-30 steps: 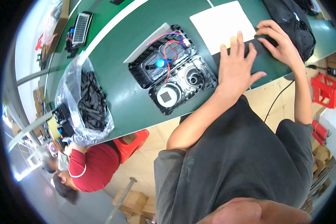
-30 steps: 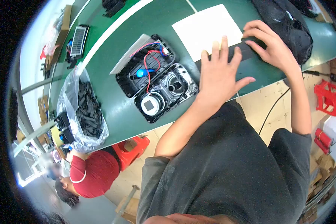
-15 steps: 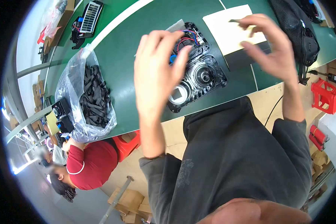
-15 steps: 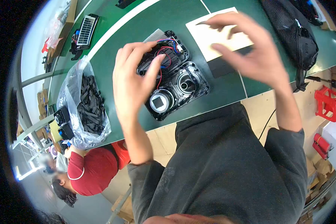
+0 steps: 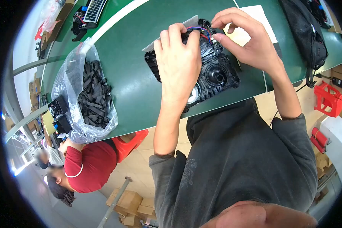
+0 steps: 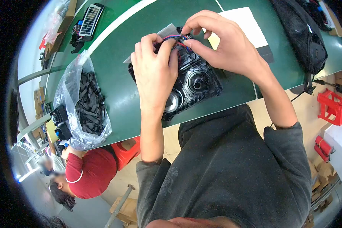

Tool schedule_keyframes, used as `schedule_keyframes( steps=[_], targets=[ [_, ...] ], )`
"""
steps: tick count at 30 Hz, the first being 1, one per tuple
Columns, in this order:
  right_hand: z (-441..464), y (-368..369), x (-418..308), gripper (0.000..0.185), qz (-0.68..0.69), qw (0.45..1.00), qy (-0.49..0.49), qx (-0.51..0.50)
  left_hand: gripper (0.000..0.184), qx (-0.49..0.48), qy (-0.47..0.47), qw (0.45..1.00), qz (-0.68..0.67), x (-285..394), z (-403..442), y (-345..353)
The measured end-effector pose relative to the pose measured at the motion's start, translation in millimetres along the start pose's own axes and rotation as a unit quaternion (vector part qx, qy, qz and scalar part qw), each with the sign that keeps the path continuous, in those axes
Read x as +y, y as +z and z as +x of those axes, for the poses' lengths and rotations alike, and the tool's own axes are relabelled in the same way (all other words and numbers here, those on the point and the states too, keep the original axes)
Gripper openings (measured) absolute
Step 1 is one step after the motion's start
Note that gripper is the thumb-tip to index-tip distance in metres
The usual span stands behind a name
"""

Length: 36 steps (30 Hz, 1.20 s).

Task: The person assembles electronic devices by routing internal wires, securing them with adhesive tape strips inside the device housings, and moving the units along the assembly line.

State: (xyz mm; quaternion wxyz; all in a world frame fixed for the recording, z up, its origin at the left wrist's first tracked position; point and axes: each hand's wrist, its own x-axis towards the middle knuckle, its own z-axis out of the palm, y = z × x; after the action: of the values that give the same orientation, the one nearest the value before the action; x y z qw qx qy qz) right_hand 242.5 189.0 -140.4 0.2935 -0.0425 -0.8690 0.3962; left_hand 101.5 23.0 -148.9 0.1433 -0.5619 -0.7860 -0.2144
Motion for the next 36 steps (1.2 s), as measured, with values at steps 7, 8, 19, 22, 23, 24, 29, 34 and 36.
schedule_keyframes(
  steps=[7,8,19,22,23,24,29,34,36],
  targets=[
    [-3.2,4.7,-5.8,0.023,-0.003,1.000,0.019,-0.020,0.020,-0.035,-0.031,0.995,-0.085,-0.8,-3.8,-0.8],
    [-5.1,5.9,-6.1,0.023,-0.005,1.000,0.021,-0.014,0.020,-0.041,-0.025,0.991,-0.125,-4.4,-5.8,-3.5],
    [-7.3,8.3,-6.8,0.019,-0.038,0.996,-0.037,-0.072,0.016,-0.071,-0.084,0.944,-0.311,-13.2,-16.4,-1.9],
    [-0.7,14.9,-1.6,0.019,-0.061,0.996,-0.045,-0.051,0.016,-0.070,-0.055,0.946,-0.312,-15.7,-17.3,0.5],
    [-0.1,17.5,0.1,0.019,-0.054,0.997,-0.043,-0.041,0.015,-0.067,-0.050,0.947,-0.310,-14.9,-16.9,0.3],
    [-0.6,19.4,0.7,0.019,-0.047,0.998,-0.040,-0.032,0.015,-0.064,-0.046,0.948,-0.307,-14.1,-17.4,0.1],
    [-13.1,23.6,2.3,0.020,-0.084,0.996,-0.029,0.026,0.015,-0.054,-0.057,0.954,-0.289,-9.5,-19.2,0.8],
    [-12.5,26.0,8.8,0.017,-0.068,0.997,-0.039,-0.026,0.013,-0.028,-0.050,0.964,-0.261,-7.8,-17.6,1.3],
    [-9.9,24.5,14.9,0.014,-0.048,0.997,-0.036,-0.041,0.012,-0.022,-0.038,0.969,-0.242,-7.6,-15.3,-0.7]
  ],
)
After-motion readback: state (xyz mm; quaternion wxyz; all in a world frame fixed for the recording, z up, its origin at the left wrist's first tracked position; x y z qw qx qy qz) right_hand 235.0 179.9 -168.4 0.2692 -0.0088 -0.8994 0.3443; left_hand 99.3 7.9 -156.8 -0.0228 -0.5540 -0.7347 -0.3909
